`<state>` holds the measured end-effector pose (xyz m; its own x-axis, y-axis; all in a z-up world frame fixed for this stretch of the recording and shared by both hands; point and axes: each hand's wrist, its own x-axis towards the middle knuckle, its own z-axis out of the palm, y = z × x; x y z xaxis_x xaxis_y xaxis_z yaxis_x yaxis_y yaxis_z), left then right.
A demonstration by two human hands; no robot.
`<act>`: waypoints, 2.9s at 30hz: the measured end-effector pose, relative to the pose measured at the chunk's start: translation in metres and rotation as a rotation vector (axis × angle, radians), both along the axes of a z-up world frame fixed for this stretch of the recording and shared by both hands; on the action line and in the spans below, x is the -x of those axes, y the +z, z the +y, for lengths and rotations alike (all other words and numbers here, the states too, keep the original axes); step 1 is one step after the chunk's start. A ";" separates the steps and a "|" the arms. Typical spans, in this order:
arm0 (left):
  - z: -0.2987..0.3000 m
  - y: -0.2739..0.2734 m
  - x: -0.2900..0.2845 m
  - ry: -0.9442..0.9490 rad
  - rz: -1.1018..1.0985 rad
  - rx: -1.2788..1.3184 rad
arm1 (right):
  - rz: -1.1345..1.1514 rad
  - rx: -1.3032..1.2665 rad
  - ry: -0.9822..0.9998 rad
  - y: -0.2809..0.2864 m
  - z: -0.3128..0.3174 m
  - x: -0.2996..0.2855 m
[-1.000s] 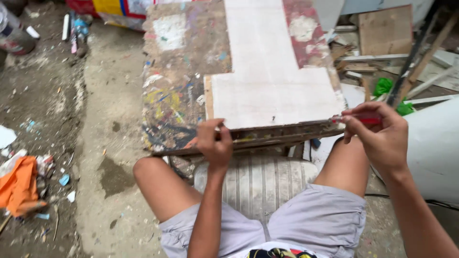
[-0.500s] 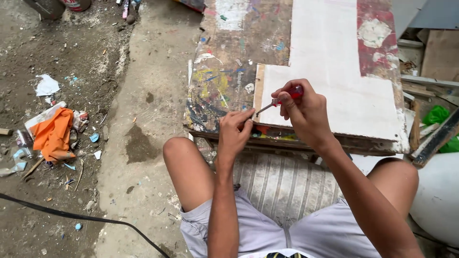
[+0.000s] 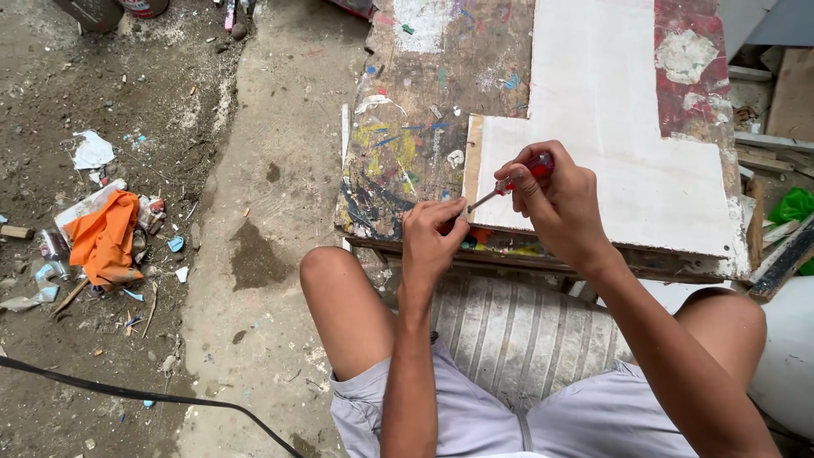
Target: Assembling a white T-shaped panel onto a workbench by drilling holes and using a screwdriver.
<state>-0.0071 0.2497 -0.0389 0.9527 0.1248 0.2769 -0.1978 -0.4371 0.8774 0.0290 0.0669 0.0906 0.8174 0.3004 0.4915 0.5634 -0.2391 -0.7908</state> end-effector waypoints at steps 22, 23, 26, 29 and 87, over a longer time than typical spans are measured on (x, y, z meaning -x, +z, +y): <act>-0.002 0.019 0.004 0.005 0.049 0.019 | -0.028 0.044 0.004 0.004 0.004 -0.001; -0.002 0.018 0.005 0.005 0.035 0.022 | -0.029 0.042 0.002 0.004 0.004 -0.002; -0.003 0.018 0.005 0.010 0.031 0.033 | -0.025 0.051 0.000 0.002 0.003 -0.002; -0.002 0.018 0.005 0.014 0.021 0.024 | -0.029 0.069 -0.005 0.003 0.003 -0.002; 0.003 0.090 -0.027 -0.401 -0.204 0.425 | -0.353 0.925 0.092 0.077 0.010 -0.027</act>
<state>0.0197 0.2528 0.0513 0.8813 -0.0925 0.4634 -0.4566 0.0855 0.8855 0.0563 0.0772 0.1678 0.6233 0.7435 0.2421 0.7781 -0.6204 -0.0979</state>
